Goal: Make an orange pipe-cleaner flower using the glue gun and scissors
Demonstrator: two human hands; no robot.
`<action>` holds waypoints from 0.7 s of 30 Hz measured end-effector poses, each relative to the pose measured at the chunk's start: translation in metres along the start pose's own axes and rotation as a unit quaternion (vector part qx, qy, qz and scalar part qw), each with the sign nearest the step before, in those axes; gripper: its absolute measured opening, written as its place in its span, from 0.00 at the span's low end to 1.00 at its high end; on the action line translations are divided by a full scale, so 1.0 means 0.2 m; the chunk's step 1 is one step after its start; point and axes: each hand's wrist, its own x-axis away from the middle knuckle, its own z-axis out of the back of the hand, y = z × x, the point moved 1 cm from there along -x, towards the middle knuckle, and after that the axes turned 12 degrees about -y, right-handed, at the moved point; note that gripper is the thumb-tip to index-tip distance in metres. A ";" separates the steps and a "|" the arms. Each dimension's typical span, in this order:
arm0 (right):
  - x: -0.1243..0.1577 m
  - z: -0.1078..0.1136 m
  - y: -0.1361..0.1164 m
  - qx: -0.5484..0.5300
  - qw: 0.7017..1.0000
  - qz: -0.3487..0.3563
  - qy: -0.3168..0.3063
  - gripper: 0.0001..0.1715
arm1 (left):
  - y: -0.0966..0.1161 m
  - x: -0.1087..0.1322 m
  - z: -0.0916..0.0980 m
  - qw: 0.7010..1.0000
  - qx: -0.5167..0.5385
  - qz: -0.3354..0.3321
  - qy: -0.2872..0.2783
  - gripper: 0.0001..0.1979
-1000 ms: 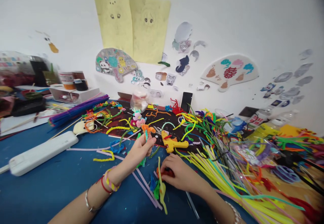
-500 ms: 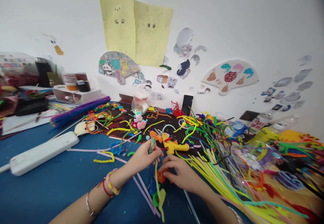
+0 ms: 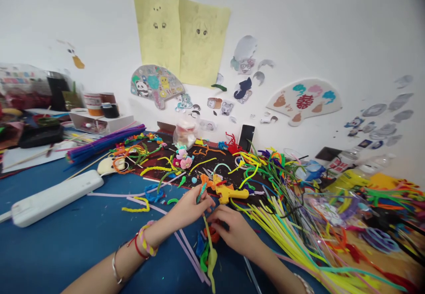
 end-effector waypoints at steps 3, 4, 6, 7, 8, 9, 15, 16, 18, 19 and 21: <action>0.00 0.00 0.01 0.026 0.999 -0.019 -0.015 0.09 | 0.01 0.00 0.00 1.000 0.012 0.006 -0.004 0.06; 0.01 -0.01 0.01 0.032 0.999 -0.022 -0.024 0.09 | 0.01 0.00 0.00 1.000 0.019 0.008 -0.005 0.06; 0.01 -0.02 0.01 0.040 0.998 -0.019 -0.035 0.09 | 0.02 0.00 0.00 0.999 0.031 0.010 -0.005 0.07; 0.00 -0.02 0.00 0.043 0.998 -0.012 -0.035 0.11 | 0.03 0.00 0.00 0.999 0.034 0.011 -0.004 0.07; 0.00 -0.03 0.00 0.047 0.998 -0.003 -0.031 0.13 | 0.03 0.01 0.00 0.999 0.036 0.012 -0.002 0.07; 0.00 -0.03 -0.01 0.053 0.998 0.008 -0.024 0.16 | 0.04 0.01 0.00 0.999 0.037 0.012 0.000 0.07; 0.01 -0.03 -0.02 0.064 0.995 0.065 0.051 0.16 | 0.03 0.01 0.01 1.000 0.023 0.014 0.012 0.06; 0.01 -0.02 -0.02 0.060 0.992 0.072 0.079 0.14 | 0.03 0.01 0.01 1.000 0.021 0.012 0.012 0.06; 0.02 -0.01 -0.02 0.049 0.984 0.088 0.145 0.11 | 0.04 0.01 0.00 1.000 0.028 0.009 0.000 0.06; 0.02 0.00 -0.02 0.045 0.979 0.096 0.176 0.11 | 0.05 0.02 0.00 0.999 0.046 0.009 -0.014 0.07; 0.03 0.01 -0.03 0.042 0.968 0.111 0.221 0.11 | 0.08 0.03 0.00 0.993 0.103 0.006 -0.052 0.08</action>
